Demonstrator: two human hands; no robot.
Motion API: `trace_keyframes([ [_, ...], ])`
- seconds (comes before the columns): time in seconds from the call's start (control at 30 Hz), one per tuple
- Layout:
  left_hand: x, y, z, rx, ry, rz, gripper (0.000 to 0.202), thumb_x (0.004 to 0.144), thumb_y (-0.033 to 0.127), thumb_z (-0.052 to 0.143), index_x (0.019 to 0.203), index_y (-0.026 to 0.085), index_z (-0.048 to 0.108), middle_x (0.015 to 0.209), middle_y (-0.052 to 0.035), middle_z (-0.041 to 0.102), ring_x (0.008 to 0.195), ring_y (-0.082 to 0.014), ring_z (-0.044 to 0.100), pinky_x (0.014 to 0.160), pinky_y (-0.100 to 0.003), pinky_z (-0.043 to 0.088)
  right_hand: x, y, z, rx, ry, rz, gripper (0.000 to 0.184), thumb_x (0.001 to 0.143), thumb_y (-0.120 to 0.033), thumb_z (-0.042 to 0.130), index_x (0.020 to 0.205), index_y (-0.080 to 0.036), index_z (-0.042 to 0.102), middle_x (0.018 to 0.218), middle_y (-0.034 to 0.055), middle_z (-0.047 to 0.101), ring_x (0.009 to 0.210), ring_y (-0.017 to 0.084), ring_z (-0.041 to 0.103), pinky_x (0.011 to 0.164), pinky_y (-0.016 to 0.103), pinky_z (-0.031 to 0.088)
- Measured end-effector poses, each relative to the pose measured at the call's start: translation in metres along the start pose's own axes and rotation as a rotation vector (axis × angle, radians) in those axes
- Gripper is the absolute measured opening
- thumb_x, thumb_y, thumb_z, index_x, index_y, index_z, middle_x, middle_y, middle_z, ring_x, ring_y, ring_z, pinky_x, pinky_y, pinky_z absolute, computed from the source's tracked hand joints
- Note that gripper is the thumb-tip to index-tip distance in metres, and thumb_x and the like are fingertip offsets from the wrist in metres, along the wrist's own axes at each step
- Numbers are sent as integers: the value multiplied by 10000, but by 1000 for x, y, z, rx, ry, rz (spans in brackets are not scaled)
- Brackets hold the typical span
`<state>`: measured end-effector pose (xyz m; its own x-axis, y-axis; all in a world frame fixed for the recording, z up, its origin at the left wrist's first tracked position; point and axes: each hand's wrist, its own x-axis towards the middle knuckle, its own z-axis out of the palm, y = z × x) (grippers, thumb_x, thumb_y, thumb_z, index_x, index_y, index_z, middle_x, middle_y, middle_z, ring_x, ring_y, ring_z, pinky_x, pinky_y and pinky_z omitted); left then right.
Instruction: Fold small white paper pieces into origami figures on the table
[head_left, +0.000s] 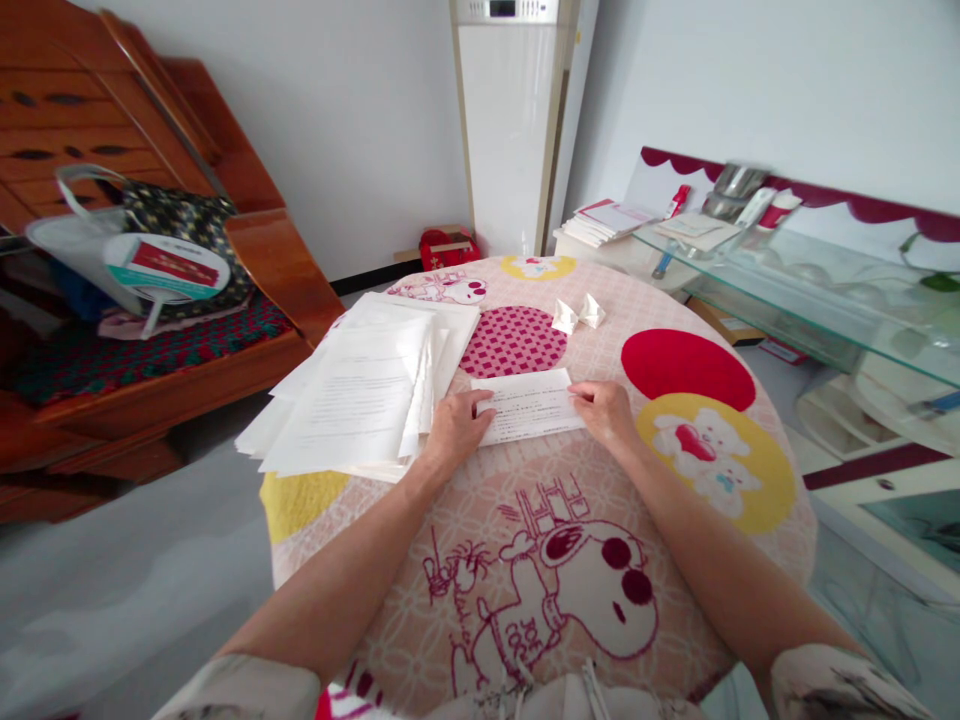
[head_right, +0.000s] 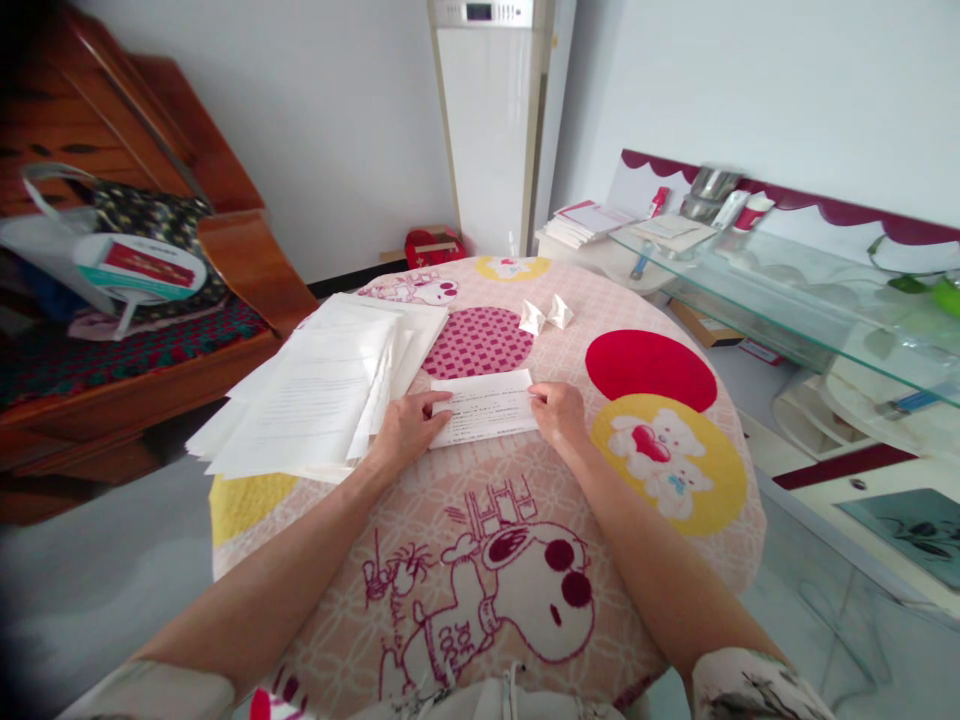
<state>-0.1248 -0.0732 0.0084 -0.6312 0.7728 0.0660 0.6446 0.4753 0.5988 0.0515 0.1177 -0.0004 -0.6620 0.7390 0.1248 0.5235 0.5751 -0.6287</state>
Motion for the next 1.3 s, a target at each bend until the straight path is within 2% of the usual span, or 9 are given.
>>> trace_keyframes([
  [0.47,2,-9,8,-4,34,45,352,889,215,693,1230,163,765,791,-47,729,792,-203,689,917,-340,547,-1,0,-1,-2,19,-20,286,798,-191,601,937,-211,850,926,64,814,924,276,741,879,368,555],
  [0.77,2,-2,4,-3,11,-5,386,899,217,675,1270,141,746,802,-50,721,797,-207,692,907,-337,542,-1,1,1,-1,26,-17,284,798,-186,598,932,-202,848,927,72,812,911,269,742,869,365,556],
  [0.97,3,-4,6,12,18,20,370,903,212,668,1262,154,741,826,-51,732,851,-216,702,928,-338,546,0,0,1,-17,28,-17,273,806,-195,597,920,-205,845,906,69,809,892,263,740,839,351,553],
  [1.17,1,3,7,229,-2,43,360,948,224,638,1286,124,707,1049,-138,745,1045,-283,706,1013,-399,532,1,0,2,-38,27,-23,271,792,-193,603,907,-228,846,857,51,803,866,257,735,804,341,550],
  [1.3,-8,13,3,393,35,105,238,972,253,602,1134,161,750,1216,-167,674,1114,-314,670,924,-414,576,1,-2,3,-79,27,-9,276,804,-185,599,921,-209,848,870,69,804,865,259,730,805,339,539],
])
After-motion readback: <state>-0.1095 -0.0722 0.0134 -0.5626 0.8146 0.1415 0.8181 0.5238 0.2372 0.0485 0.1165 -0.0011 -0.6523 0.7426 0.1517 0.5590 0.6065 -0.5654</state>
